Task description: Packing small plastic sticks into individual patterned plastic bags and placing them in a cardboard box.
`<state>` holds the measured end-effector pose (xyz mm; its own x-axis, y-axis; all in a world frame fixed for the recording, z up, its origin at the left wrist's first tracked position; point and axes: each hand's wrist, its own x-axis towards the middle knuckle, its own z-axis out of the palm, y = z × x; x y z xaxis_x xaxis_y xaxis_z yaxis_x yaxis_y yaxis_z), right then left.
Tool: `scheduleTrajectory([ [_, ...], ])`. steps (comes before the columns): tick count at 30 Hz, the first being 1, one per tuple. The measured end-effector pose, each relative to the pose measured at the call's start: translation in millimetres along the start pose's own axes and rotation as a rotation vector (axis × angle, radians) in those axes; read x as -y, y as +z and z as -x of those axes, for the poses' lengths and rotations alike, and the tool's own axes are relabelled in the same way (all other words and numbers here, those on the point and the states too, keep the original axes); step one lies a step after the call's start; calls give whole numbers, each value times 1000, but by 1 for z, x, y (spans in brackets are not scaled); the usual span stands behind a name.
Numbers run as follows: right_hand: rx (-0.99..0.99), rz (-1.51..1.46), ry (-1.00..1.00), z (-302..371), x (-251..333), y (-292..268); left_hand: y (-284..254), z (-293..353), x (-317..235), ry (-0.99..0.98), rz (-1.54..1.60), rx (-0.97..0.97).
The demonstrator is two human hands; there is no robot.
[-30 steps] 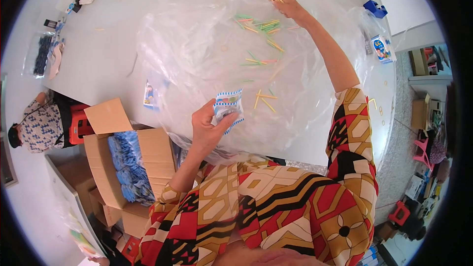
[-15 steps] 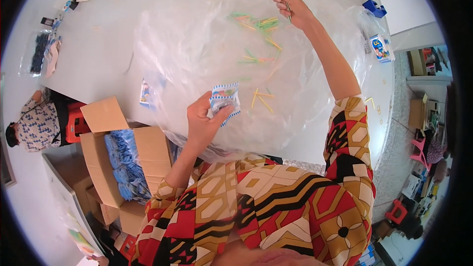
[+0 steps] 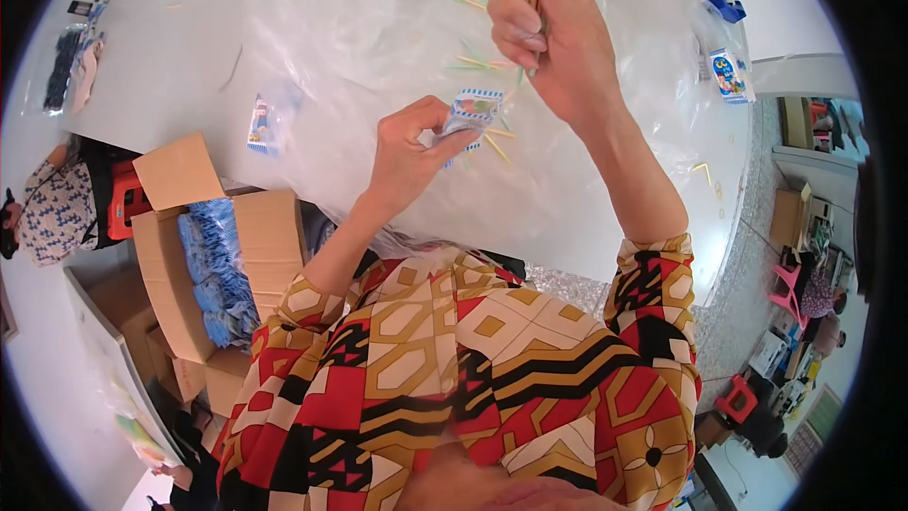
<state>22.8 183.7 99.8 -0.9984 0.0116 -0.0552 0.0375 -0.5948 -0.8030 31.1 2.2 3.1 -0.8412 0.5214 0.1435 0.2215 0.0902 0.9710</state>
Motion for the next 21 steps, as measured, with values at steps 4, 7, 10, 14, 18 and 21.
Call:
scheduleTrajectory([
  [4,49,248,-177,14,-10,10,9,-1,-6,41,1,12],
  [7,22,390,-218,18,-18,11,10,-3,-11,41,1,20],
  [10,18,471,-230,21,-21,15,8,-3,-9,5,7,23],
  [14,135,615,-379,18,-23,6,9,-6,-9,-31,85,18],
  [18,144,765,-412,16,-20,0,7,-10,-12,-7,58,29],
  [21,139,765,-360,16,-22,-1,9,-12,-12,18,62,35],
])
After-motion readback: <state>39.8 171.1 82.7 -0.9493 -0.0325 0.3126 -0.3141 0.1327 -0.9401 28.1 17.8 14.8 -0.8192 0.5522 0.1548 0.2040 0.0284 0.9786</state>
